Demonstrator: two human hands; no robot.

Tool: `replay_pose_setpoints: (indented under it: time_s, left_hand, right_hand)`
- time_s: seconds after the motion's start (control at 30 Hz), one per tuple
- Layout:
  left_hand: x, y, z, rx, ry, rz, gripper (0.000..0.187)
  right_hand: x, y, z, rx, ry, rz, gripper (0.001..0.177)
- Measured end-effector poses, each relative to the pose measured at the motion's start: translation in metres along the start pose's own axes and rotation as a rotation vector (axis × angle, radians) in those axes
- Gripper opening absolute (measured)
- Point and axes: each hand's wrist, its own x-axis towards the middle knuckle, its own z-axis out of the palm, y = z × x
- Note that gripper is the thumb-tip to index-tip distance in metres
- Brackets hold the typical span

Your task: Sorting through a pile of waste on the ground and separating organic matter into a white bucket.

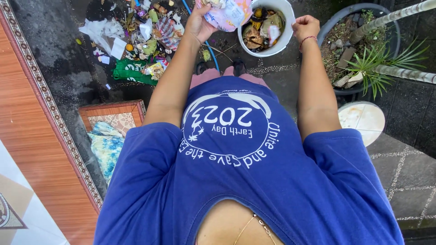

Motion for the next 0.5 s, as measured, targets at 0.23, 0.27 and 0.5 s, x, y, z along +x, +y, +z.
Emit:
replay_pose_setpoints:
  time_s: [0.23,0.27,0.5]
  left_hand:
    - [-0.007,0.001,-0.010,-0.018,0.028,-0.017,0.045]
    - [-0.006,0.000,-0.016,-0.018,0.014,-0.007,0.042]
    - [-0.013,-0.003,-0.013,-0.009,0.007,-0.013,0.037]
  right_hand:
    - [0.013,0.035,0.013,0.133,0.046,-0.008,0.008]
    - [0.012,0.038,0.013,0.085,0.077,-0.020,0.008]
    - [0.024,0.054,0.016,0.266,0.015,0.010,0.023]
